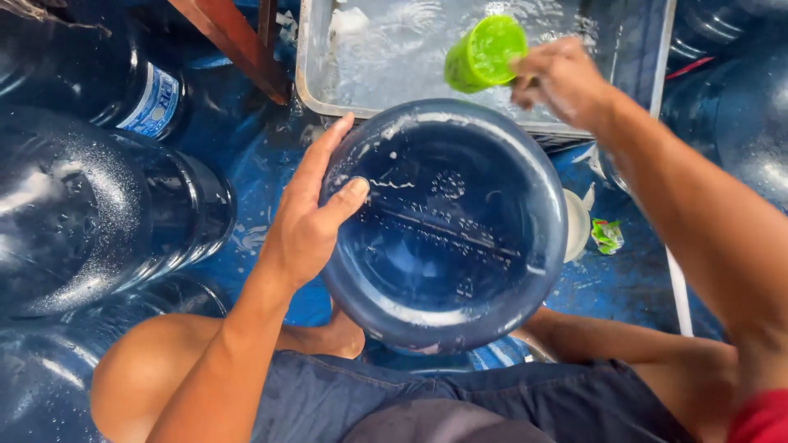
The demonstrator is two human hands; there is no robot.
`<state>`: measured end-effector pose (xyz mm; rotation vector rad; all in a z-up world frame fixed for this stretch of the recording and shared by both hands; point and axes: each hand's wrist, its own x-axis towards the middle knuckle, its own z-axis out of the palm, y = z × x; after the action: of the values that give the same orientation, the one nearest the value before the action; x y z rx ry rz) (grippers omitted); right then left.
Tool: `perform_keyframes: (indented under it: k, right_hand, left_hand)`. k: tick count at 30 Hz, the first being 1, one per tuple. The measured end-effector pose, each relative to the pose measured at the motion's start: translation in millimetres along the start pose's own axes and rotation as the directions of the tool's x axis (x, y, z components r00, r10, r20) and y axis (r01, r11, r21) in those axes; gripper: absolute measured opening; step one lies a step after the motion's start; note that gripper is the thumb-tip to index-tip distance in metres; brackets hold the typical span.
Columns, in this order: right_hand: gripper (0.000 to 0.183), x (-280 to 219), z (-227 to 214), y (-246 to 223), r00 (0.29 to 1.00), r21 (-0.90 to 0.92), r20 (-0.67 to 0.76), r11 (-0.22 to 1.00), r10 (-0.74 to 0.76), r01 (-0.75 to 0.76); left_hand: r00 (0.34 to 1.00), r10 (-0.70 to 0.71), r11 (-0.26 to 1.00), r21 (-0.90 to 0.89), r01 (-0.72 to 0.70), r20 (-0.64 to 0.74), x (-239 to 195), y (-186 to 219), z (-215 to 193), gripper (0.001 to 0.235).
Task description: A person is cleaning a large blue water jug by scrubbing the exterior with a sponge and soap, then rinsing it and cleaning the interior using a water pipe.
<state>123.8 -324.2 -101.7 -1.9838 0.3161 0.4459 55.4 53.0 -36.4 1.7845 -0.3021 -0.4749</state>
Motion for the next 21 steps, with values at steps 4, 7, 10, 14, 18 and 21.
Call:
perform_keyframes:
  k: [4, 7, 10, 14, 18, 21]
  right_hand:
    - [0.031, -72.5, -35.2, -22.0, 0.942, -0.11, -0.077, 0.941, -0.328, 0.319]
    - [0.042, -141.7, -40.3, -50.2, 0.884, -0.475, -0.172, 0.822, -0.436, 0.313]
    - [0.047, -192.6, -32.1, -62.7, 0.883, -0.54, -0.274, 0.821, -0.381, 0.187]
    - [0.031, -223.7, -17.4, -51.7, 0.873, -0.558, -0.356, 0.826, -0.333, 0.087]
    - [0.036, -235.2, -6.4, -33.9, 0.839, -0.689, -0.383, 0.724, -0.386, 0.019]
    - [0.033, -237.7, -3.8, -26.1, 0.794, -0.743, -0.343, 0.663, -0.502, 0.098]
  left_hand:
    - [0.999, 0.051, 0.998, -0.031, -0.051, 0.003, 1.3, -6.5, 2.4, 0.059]
    - [0.997, 0.061, 0.997, -0.048, -0.064, -0.054, -0.5, -7.2, 5.5, 0.056]
    - [0.997, 0.023, 0.998, -0.051, -0.027, -0.077, -2.0, -8.7, 10.5, 0.058]
    - [0.982, -0.005, 1.0, -0.03, 0.0, -0.191, -4.7, -11.4, 19.8, 0.06]
    - [0.955, -0.127, 0.99, 0.027, 0.139, -0.268, -11.0, 9.6, 21.4, 0.059]
    - [0.962, -0.13, 0.984, 0.088, 0.155, -0.242, -8.0, -1.6, 11.9, 0.07]
